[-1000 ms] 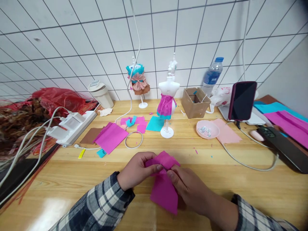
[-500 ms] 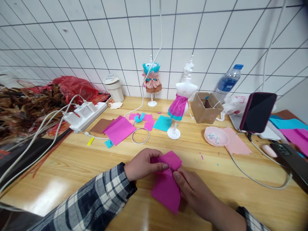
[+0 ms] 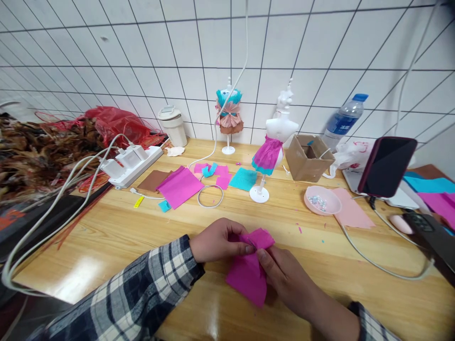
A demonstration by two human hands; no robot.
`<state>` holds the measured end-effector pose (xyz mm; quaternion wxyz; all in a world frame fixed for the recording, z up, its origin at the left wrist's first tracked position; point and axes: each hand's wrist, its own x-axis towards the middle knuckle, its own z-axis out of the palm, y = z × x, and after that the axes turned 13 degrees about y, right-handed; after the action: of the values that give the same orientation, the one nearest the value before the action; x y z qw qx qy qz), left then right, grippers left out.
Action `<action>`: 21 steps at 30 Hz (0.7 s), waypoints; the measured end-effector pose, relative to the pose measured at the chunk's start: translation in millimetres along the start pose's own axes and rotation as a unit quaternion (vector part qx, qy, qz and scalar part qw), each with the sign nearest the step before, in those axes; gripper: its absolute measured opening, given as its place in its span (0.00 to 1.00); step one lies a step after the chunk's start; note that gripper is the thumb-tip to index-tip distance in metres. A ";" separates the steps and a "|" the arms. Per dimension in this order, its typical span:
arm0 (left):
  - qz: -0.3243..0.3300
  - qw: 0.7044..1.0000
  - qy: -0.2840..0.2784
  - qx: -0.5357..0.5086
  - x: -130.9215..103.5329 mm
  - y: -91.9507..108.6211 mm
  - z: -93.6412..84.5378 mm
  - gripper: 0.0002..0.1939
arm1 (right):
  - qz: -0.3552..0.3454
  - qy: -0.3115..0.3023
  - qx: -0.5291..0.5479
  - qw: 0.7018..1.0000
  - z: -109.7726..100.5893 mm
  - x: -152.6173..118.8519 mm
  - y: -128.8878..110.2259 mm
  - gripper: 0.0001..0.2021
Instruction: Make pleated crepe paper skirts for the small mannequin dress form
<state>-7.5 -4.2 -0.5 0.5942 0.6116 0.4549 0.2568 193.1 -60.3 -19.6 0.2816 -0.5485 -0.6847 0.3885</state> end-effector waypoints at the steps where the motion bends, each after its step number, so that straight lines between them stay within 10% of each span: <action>1: 0.001 1.000 -0.003 0.001 0.1 0.0 0.0 0.15 | -0.001 -0.001 0.001 1.000 0.2 0.2 -0.1 0.26; 21: -0.003 1.000 -0.012 -0.021 -0.5 1.0 -0.7 0.20 | 0.012 0.009 -0.013 1.000 -0.7 0.4 -1.8 0.26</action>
<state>-8.1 -4.3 0.6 0.6132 0.6007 0.4441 0.2567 192.7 -60.0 -17.7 0.2755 -0.5641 -0.6805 0.3779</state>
